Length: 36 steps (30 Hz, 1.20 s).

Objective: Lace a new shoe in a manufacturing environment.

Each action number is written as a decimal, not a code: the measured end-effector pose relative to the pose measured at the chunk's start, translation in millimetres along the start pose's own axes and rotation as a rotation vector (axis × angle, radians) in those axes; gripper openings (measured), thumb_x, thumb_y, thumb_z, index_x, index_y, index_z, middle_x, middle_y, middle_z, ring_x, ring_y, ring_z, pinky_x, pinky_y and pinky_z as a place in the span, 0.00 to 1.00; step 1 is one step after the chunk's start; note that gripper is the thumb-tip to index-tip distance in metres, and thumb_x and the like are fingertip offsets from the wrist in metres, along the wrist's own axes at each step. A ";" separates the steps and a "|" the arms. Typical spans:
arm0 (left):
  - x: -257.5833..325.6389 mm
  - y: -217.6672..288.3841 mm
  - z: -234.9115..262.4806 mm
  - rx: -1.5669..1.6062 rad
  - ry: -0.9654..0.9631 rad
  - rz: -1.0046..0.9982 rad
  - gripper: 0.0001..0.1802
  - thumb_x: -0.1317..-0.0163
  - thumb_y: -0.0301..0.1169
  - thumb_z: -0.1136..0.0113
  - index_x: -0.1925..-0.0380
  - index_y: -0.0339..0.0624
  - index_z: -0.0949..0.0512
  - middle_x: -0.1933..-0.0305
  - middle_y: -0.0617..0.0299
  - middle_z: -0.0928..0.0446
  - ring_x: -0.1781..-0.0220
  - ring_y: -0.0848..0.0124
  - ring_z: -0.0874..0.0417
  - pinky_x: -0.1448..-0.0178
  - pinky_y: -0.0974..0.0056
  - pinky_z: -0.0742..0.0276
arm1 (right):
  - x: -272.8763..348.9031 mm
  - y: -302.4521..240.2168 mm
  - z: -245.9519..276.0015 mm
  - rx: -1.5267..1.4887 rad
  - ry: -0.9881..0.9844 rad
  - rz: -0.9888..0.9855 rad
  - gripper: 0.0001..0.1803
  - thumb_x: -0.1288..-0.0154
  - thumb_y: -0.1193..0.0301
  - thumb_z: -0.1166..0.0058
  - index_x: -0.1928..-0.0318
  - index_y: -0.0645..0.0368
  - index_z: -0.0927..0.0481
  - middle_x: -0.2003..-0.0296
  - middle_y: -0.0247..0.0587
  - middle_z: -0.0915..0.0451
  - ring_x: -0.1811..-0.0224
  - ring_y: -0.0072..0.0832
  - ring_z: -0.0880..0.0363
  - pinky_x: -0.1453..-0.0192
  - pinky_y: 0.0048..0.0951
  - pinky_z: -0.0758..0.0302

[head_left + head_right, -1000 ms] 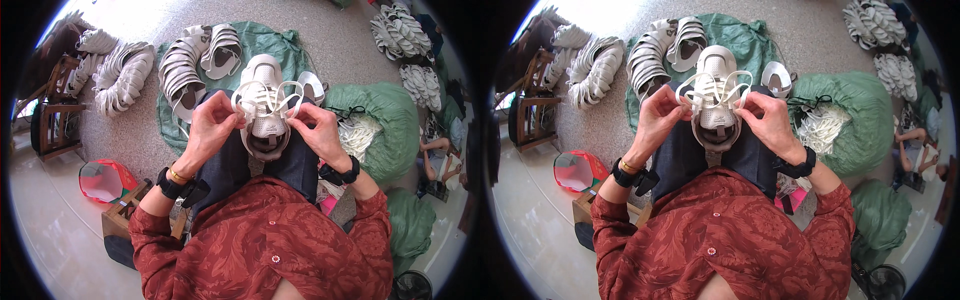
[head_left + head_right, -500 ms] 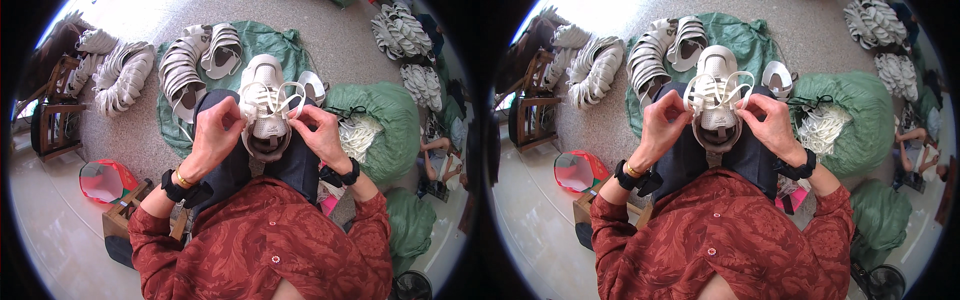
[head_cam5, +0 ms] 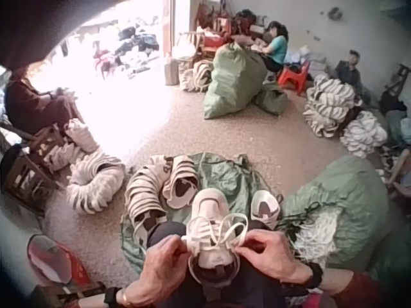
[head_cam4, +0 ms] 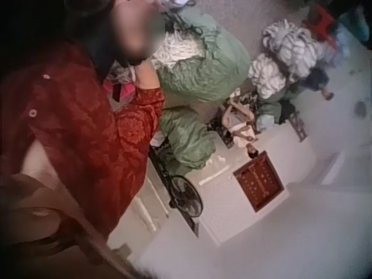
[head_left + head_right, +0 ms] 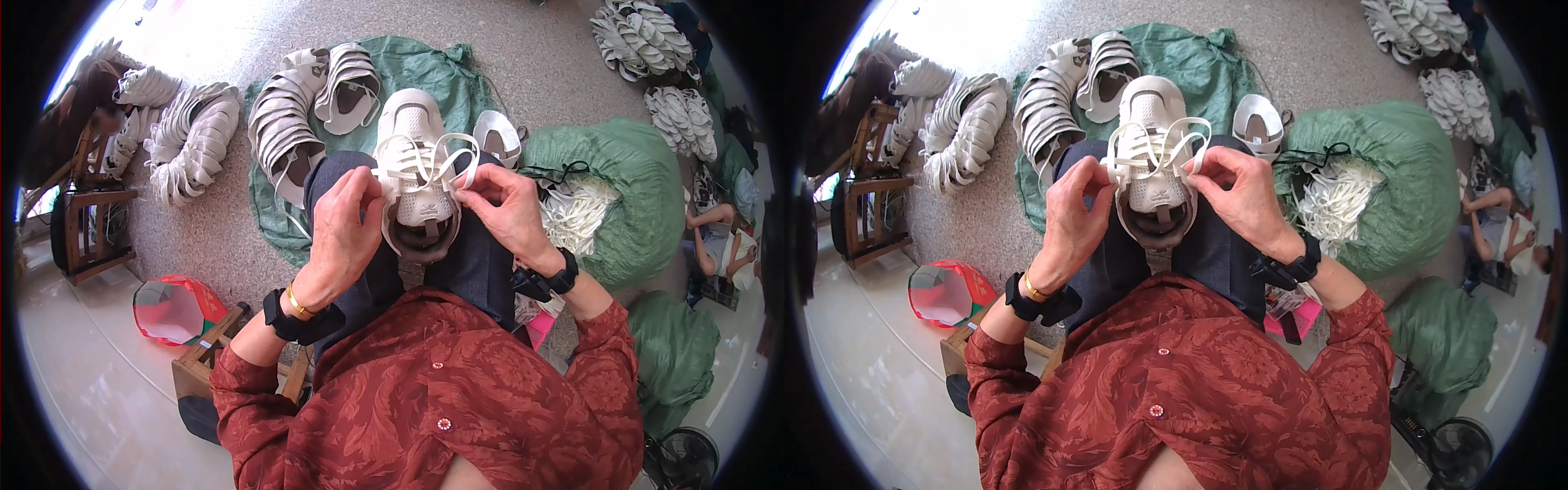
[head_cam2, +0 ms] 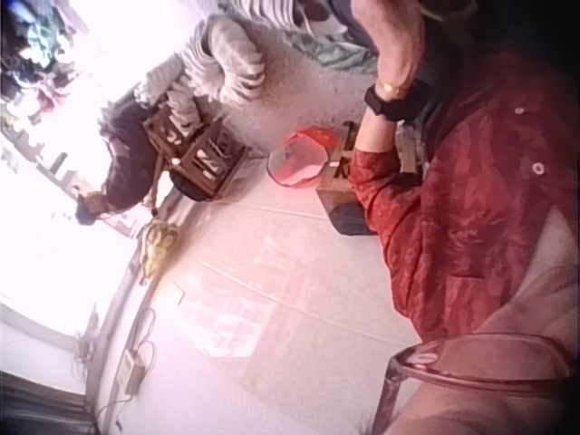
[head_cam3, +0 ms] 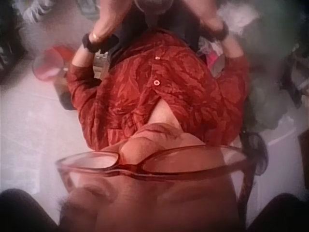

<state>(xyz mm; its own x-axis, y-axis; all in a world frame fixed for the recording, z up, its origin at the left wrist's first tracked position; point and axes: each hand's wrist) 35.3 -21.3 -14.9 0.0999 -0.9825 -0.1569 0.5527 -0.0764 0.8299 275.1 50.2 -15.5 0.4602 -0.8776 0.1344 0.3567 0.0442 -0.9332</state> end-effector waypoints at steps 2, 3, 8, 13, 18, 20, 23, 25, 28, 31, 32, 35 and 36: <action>1.6 2.1 -1.4 -0.011 -0.020 0.007 0.07 0.43 0.16 0.37 0.68 0.34 0.27 0.72 0.56 0.23 0.70 0.66 0.16 0.65 0.64 0.22 | 0.1 -2.8 -0.8 0.019 0.001 -0.014 0.06 0.34 0.80 0.36 0.58 0.63 0.17 0.62 0.33 0.14 0.58 0.17 0.15 0.51 0.21 0.18; 1.7 2.3 -2.0 -0.001 -0.012 0.002 0.08 0.43 0.17 0.37 0.68 0.34 0.27 0.73 0.56 0.23 0.70 0.66 0.16 0.65 0.64 0.21 | 0.1 -3.6 -1.3 0.028 0.001 -0.022 0.05 0.35 0.80 0.36 0.59 0.63 0.17 0.62 0.33 0.14 0.58 0.16 0.16 0.52 0.21 0.18; 5.8 0.3 -3.0 0.084 -0.015 -0.014 0.13 0.45 0.20 0.33 0.64 0.36 0.29 0.70 0.54 0.26 0.70 0.56 0.20 0.66 0.59 0.24 | 5.2 -13.7 3.8 0.266 0.164 0.148 0.11 0.41 0.75 0.30 0.66 0.62 0.22 0.74 0.33 0.20 0.74 0.21 0.21 0.68 0.25 0.23; 6.5 9.2 1.7 -0.052 -0.082 -0.045 0.17 0.47 0.24 0.29 0.63 0.38 0.30 0.67 0.55 0.25 0.64 0.55 0.19 0.61 0.56 0.23 | 7.2 -22.7 -4.1 0.482 0.071 0.449 0.15 0.46 0.75 0.30 0.63 0.61 0.24 0.66 0.42 0.24 0.66 0.39 0.22 0.60 0.37 0.24; 11.3 9.6 0.3 -0.166 -0.057 -0.110 0.16 0.45 0.24 0.32 0.61 0.38 0.30 0.66 0.52 0.24 0.62 0.51 0.19 0.58 0.53 0.23 | 10.1 -19.2 -7.5 0.496 0.039 0.345 0.13 0.44 0.77 0.33 0.61 0.63 0.23 0.65 0.43 0.23 0.63 0.39 0.19 0.58 0.36 0.22; 12.9 10.5 -0.5 -0.157 -0.044 -0.107 0.15 0.44 0.24 0.34 0.61 0.38 0.31 0.66 0.51 0.24 0.62 0.49 0.19 0.59 0.52 0.24 | 10.8 -18.8 -7.0 0.509 0.059 0.349 0.12 0.44 0.79 0.33 0.60 0.63 0.22 0.64 0.42 0.21 0.64 0.36 0.17 0.60 0.33 0.19; 13.8 9.8 -2.8 -0.151 -0.019 -0.120 0.13 0.42 0.22 0.37 0.61 0.38 0.31 0.68 0.50 0.23 0.63 0.49 0.18 0.61 0.51 0.23 | 10.9 -24.8 -8.5 0.679 0.049 0.513 0.10 0.43 0.81 0.37 0.61 0.63 0.23 0.64 0.43 0.22 0.61 0.40 0.19 0.56 0.36 0.20; 16.0 7.9 -5.4 -0.186 -0.016 -0.119 0.12 0.41 0.22 0.36 0.61 0.38 0.29 0.68 0.51 0.20 0.64 0.52 0.15 0.60 0.54 0.20 | 12.0 -26.8 -12.2 0.823 0.012 0.540 0.09 0.43 0.82 0.40 0.61 0.63 0.23 0.64 0.43 0.24 0.60 0.42 0.21 0.54 0.38 0.21; 17.1 7.1 -7.4 -0.186 -0.002 -0.114 0.12 0.40 0.21 0.37 0.60 0.38 0.29 0.67 0.52 0.18 0.63 0.53 0.13 0.59 0.55 0.19 | 10.6 -31.3 -19.5 1.028 -0.029 0.560 0.08 0.45 0.79 0.44 0.63 0.63 0.23 0.63 0.44 0.27 0.58 0.40 0.24 0.53 0.37 0.23; 16.8 9.4 -5.8 -0.193 -0.007 -0.118 0.12 0.40 0.21 0.37 0.60 0.38 0.29 0.67 0.51 0.18 0.62 0.52 0.13 0.59 0.55 0.18 | 5.1 -40.5 -23.0 1.177 -0.048 0.580 0.07 0.47 0.76 0.44 0.66 0.62 0.22 0.64 0.43 0.27 0.58 0.38 0.24 0.54 0.35 0.23; 16.4 10.2 -5.0 -0.201 -0.012 -0.121 0.12 0.40 0.22 0.36 0.61 0.38 0.30 0.67 0.51 0.18 0.61 0.53 0.13 0.59 0.55 0.18 | 2.5 -43.8 -24.0 1.216 -0.037 0.605 0.05 0.48 0.76 0.44 0.69 0.62 0.22 0.64 0.43 0.27 0.58 0.36 0.24 0.54 0.34 0.22; 16.1 8.4 -5.4 -0.192 -0.015 -0.108 0.12 0.41 0.22 0.36 0.61 0.37 0.30 0.66 0.51 0.18 0.61 0.53 0.12 0.58 0.56 0.18 | -2.6 -42.7 -24.0 1.221 -0.049 0.743 0.05 0.50 0.74 0.43 0.71 0.61 0.22 0.66 0.41 0.27 0.59 0.34 0.24 0.56 0.32 0.22; 16.6 8.3 -6.3 -0.194 -0.010 -0.102 0.12 0.41 0.22 0.36 0.61 0.37 0.29 0.66 0.51 0.18 0.61 0.53 0.12 0.58 0.56 0.18 | -2.7 -40.0 -24.0 1.204 -0.063 0.798 0.06 0.50 0.74 0.43 0.70 0.61 0.23 0.66 0.41 0.27 0.59 0.34 0.24 0.56 0.32 0.22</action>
<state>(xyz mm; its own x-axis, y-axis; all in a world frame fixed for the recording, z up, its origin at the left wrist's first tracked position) 46.8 -37.1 -14.0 0.0274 -0.9730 -0.2291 0.7086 -0.1428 0.6910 240.1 39.3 13.5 0.8829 -0.4069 -0.2344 0.4333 0.8983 0.0726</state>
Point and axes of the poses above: each hand's wrist, its own x-axis away from the middle knuckle, its own z-axis out of the back of the hand, y = z × x
